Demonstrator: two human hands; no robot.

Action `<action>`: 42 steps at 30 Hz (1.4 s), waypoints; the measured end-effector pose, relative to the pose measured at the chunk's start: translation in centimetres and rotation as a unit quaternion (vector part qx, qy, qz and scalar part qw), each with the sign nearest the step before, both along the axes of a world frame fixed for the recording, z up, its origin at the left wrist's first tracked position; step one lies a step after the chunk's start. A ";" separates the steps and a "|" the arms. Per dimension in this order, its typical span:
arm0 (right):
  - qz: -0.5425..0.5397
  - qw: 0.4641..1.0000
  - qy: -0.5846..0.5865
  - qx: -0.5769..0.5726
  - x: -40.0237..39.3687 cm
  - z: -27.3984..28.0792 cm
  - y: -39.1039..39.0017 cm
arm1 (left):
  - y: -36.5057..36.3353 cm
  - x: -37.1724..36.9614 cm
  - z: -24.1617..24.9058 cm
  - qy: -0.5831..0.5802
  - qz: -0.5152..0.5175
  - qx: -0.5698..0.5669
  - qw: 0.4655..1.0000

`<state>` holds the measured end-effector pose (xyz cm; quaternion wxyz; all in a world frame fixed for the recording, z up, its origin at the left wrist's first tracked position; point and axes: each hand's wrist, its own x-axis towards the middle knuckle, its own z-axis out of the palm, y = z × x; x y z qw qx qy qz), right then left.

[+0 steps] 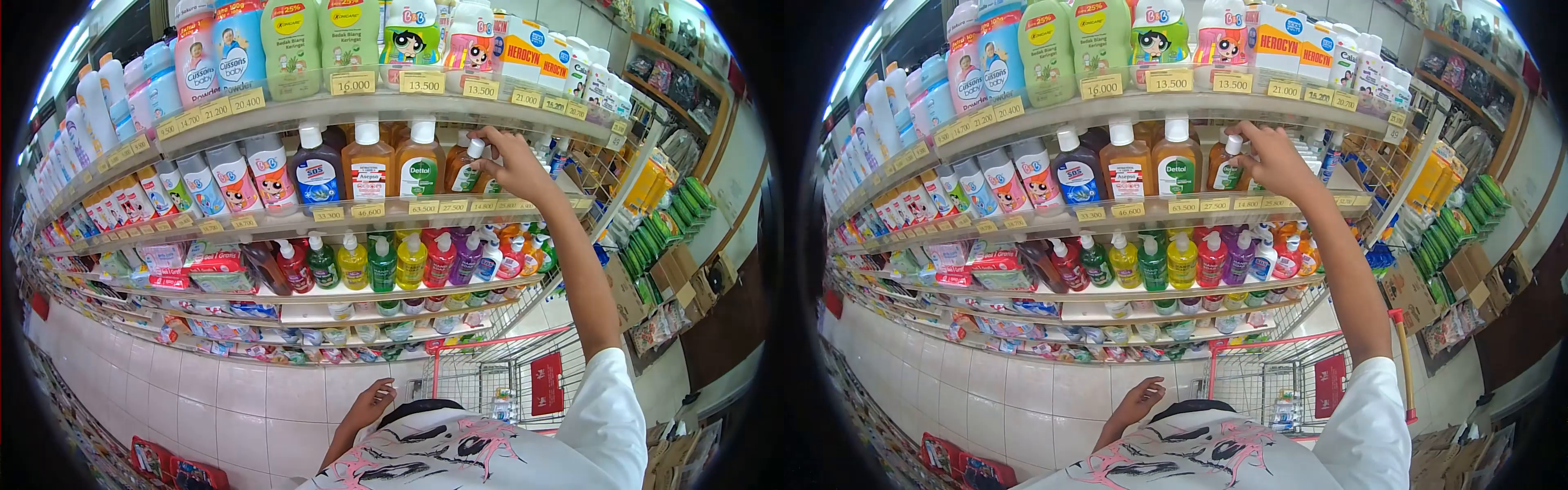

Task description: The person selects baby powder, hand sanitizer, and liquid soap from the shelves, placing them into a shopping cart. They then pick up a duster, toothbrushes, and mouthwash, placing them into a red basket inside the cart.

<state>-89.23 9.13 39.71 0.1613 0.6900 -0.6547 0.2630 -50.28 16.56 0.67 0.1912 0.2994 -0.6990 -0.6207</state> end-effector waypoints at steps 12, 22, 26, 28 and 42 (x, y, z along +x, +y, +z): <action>0.022 0.998 -0.043 0.032 -1.2 -0.9 -0.8 | 0.9 -0.5 0.5 -0.040 -0.014 0.010 0.999; 0.022 0.999 -0.032 0.010 -1.4 -1.3 -1.3 | 1.3 -1.7 1.3 -0.085 -0.041 0.000 0.995; 0.019 1.000 -0.021 -0.004 -1.6 -1.2 -0.2 | 1.6 -1.7 0.9 -0.081 -0.033 0.000 0.996; 0.077 0.995 -0.052 -0.048 -2.1 -1.7 0.6 | 1.6 -1.7 1.2 -0.097 -0.038 0.000 0.994; -0.450 0.796 -0.398 0.076 -1.3 -44.0 38.9 | 2.3 -7.0 -15.6 -0.251 -0.046 0.101 0.962</action>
